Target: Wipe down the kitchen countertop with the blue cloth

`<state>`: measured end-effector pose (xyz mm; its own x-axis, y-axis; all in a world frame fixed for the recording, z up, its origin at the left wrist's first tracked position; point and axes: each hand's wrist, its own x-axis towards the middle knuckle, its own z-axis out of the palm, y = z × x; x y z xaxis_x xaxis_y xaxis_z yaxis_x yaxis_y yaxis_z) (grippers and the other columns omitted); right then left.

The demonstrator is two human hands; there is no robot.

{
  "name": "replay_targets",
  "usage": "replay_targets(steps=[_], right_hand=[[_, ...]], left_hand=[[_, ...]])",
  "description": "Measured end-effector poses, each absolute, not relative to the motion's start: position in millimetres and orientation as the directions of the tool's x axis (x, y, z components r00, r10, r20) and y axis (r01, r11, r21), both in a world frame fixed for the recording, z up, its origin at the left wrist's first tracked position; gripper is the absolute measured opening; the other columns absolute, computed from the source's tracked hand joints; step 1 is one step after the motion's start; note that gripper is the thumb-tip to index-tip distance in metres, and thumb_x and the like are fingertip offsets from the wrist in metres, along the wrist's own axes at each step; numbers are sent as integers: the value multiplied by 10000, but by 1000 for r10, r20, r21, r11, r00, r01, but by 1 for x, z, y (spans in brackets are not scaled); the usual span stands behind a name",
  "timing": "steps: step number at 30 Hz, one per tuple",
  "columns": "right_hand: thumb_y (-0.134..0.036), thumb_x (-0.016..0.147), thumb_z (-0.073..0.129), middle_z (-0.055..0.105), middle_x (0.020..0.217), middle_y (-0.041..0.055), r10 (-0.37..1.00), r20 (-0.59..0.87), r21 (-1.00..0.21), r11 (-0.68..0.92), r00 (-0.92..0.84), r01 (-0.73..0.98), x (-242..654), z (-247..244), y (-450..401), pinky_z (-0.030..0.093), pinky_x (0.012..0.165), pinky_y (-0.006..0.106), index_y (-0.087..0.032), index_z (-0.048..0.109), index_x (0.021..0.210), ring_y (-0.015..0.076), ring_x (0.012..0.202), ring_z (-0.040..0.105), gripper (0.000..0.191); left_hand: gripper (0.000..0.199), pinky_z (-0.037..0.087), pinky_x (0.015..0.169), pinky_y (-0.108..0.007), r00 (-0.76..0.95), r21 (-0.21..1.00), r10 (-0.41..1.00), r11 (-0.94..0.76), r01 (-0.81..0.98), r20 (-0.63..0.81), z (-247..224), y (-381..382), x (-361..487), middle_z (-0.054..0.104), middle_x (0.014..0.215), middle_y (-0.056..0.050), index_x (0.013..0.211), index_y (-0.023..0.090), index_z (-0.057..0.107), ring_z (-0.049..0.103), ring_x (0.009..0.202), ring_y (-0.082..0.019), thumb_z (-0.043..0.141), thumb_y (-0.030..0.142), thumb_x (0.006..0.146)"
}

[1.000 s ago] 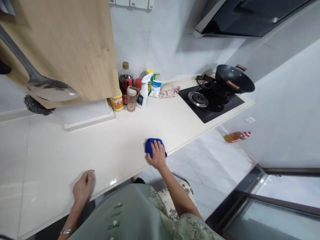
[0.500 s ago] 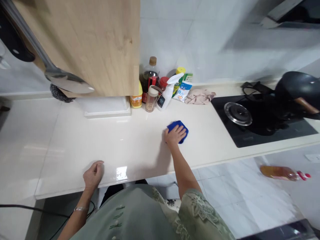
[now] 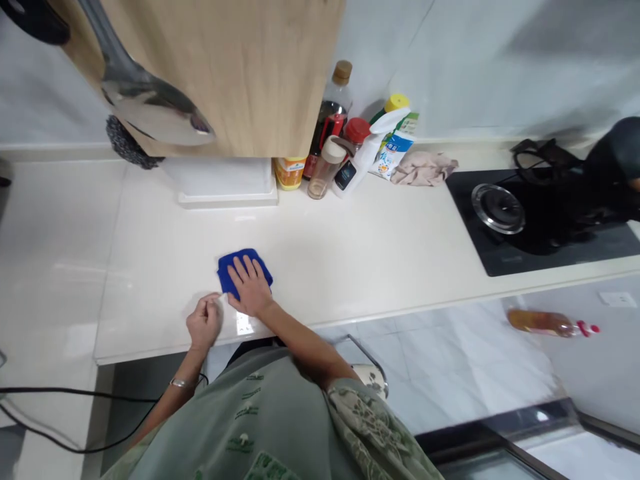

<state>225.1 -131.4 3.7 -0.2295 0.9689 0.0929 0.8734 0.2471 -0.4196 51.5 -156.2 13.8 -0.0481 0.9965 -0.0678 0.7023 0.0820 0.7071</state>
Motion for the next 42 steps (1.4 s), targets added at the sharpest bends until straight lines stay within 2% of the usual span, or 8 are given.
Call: replay_targets(steps=[3,7,12,17,21,25,29,42], right_hand=[[-452,906,573,213,1684,147,939,48,-405,329,-340,853,234,8,-185,114,1263,566,-114,367,1571,372,1563,102,774],[-462,917,553,243,1680,102,908,-96,-395,342,-408,853,288,11,-251,133,1268,569,-176,399,1565,346,1563,139,725],[-452,917,539,292,1663,106,938,-279,-254,136,-207,958,395,8,-304,131,1264,586,-176,464,1529,348,1565,133,676],[-418,941,490,311,1648,162,982,-40,-164,177,-186,971,476,-4,-323,229,1206,650,-107,434,1516,380,1548,170,656],[-402,944,508,263,1666,171,969,73,-112,242,-235,964,484,-8,-325,259,1199,632,-101,365,1551,394,1547,158,693],[-415,932,549,317,1642,181,941,30,-147,338,-337,930,455,-4,-315,256,1197,634,-97,441,1513,412,1540,172,670],[-436,944,557,371,1620,164,843,-22,-227,519,-537,824,390,0,-286,230,1214,617,-118,512,1473,404,1530,204,619],[-417,977,558,190,1684,184,629,21,-315,742,-777,592,98,12,-188,136,1257,599,-87,316,1572,397,1545,156,722]], left_hand=[[411,447,652,-221,-89,801,994,104,589,-64,15,-156,51,620,647,7,1105,155,682,554,575,-115,354,375,989],[384,436,641,-208,-48,771,995,95,629,-83,13,-158,53,621,642,17,1090,163,697,546,558,-99,383,358,985],[366,407,635,-210,-25,701,997,65,710,-67,4,-160,55,623,626,22,1085,176,725,512,527,-89,408,325,976],[331,387,617,-220,-83,661,996,69,747,-10,-1,-160,59,603,587,23,1049,194,750,487,505,-92,459,324,961],[330,382,559,-206,-158,769,987,79,635,30,6,-168,64,590,577,24,1044,173,743,459,465,-75,461,326,971],[390,350,459,-187,-425,912,905,162,377,15,13,-184,55,536,549,49,1035,146,705,431,401,-57,448,438,1001],[405,338,426,-171,-596,938,803,207,278,0,16,-208,31,505,525,69,1000,137,683,419,380,-45,501,498,979],[392,358,408,-179,-649,949,751,104,297,121,40,-247,-38,480,502,80,967,154,656,428,372,-61,485,506,980]])
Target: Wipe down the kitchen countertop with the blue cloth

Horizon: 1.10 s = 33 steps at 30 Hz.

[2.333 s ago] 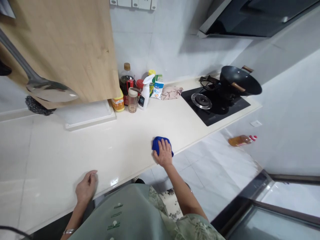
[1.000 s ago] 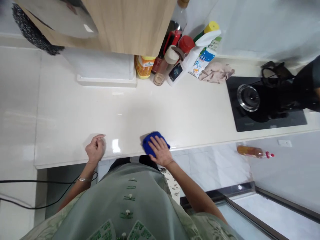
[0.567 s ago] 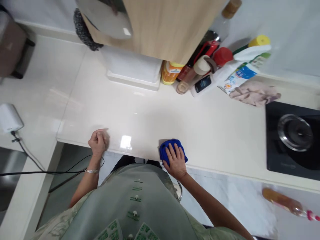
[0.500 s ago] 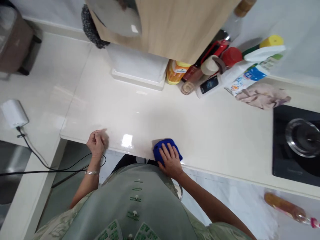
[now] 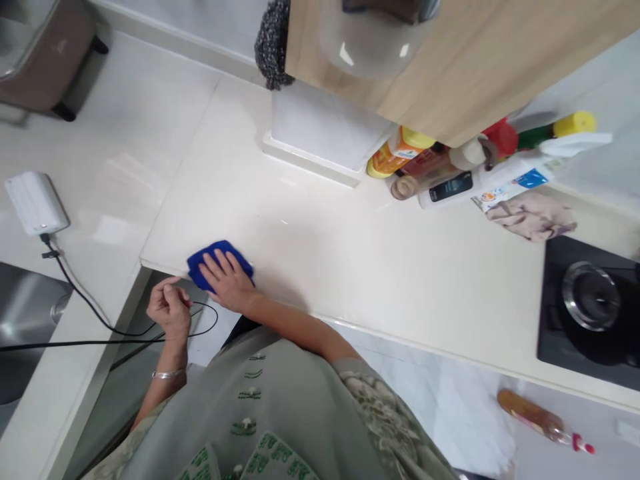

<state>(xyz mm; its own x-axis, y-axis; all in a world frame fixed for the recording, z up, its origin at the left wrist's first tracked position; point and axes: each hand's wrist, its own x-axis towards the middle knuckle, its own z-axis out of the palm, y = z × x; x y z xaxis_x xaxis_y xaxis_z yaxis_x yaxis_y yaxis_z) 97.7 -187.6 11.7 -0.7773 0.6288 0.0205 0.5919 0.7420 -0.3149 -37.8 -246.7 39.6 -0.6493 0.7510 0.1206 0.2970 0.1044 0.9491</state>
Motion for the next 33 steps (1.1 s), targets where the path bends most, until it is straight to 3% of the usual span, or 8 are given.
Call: replay_targets(steps=[5,13,17,22,27,33], right_hand=[[-391,962,586,160,1693,173,600,-1,-288,766,-800,574,65,17,-180,115,1273,586,-83,308,1566,385,1553,139,733],[-225,948,573,270,1669,144,570,37,-299,790,-821,535,140,5,-209,190,1280,546,-118,387,1538,326,1547,213,628],[-165,943,551,296,1660,130,555,93,-281,811,-827,513,208,-2,-227,239,1265,550,-120,399,1540,324,1546,218,618],[-146,941,517,350,1638,99,550,107,-221,825,-828,519,317,-10,-257,308,1229,567,-152,444,1527,351,1524,275,591],[-180,904,568,374,1624,100,547,66,-197,827,-835,526,442,-17,-290,331,1216,591,-206,487,1505,341,1518,303,607],[-209,862,603,438,1585,72,570,72,-172,815,-818,553,579,-26,-331,357,1208,593,-286,549,1458,329,1491,366,603]], left_hand=[[348,386,417,-182,-579,956,802,37,292,146,46,-238,-49,491,512,76,985,153,667,435,381,-62,509,463,985],[342,305,378,-185,-619,991,785,59,120,28,47,-223,-17,489,516,76,949,151,643,421,363,-63,540,477,946],[292,235,366,-189,-732,997,677,70,-43,-80,43,-225,4,445,493,93,916,158,626,378,352,-60,584,444,874],[300,178,380,-201,-860,960,426,108,-260,-281,27,-251,35,412,511,99,930,156,621,327,378,-58,568,408,777],[379,200,417,-192,-847,887,273,207,-412,-457,-3,-299,81,415,567,95,1003,155,626,350,423,-52,544,408,733],[306,246,431,-192,-758,756,165,348,-554,-632,-50,-358,128,463,548,76,899,113,637,366,417,-54,621,398,791]])
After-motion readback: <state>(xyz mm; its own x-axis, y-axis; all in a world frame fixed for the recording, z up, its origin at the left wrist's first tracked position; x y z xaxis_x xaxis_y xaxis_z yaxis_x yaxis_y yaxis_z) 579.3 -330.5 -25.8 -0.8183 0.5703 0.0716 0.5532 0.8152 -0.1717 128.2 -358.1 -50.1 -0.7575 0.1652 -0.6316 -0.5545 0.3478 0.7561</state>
